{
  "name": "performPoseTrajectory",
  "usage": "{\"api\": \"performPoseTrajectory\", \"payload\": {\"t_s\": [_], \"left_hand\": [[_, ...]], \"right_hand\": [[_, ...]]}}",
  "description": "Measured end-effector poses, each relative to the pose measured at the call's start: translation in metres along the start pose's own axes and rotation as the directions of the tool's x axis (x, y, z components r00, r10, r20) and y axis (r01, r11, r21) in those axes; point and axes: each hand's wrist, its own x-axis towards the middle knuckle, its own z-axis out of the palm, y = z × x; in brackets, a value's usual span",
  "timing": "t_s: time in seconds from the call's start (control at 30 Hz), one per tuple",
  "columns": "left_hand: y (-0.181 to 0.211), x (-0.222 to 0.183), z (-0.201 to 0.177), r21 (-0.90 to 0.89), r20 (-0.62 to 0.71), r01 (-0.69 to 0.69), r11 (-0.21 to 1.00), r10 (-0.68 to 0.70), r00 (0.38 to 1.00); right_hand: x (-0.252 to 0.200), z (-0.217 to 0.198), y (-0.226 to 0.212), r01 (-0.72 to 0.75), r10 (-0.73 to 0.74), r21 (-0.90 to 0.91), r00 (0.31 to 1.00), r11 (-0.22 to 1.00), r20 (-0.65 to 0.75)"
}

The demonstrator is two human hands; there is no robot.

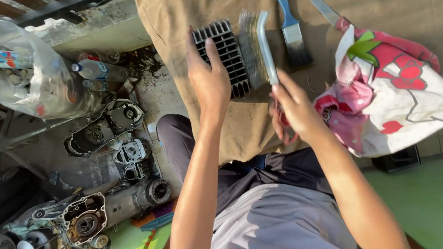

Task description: Cleaning an engine cylinder block using a screwdriver, a paintbrush, and a wire brush.

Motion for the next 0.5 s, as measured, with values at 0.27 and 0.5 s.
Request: {"api": "performPoseTrajectory", "payload": {"t_s": [0.27,0.5], "left_hand": [[-0.009,-0.002,0.003,0.052,-0.007,-0.059,0.997,0.06,0.998],[-0.005,0.002,0.005,0.045,-0.013,-0.03,0.999,0.03,0.999]], "right_hand": [[0.001,0.01,-0.034,-0.005,-0.025,-0.407,0.997,0.913,-0.068],[0.012,0.009,-0.042,0.061,-0.073,-0.378,0.997,0.924,-0.016]]}}
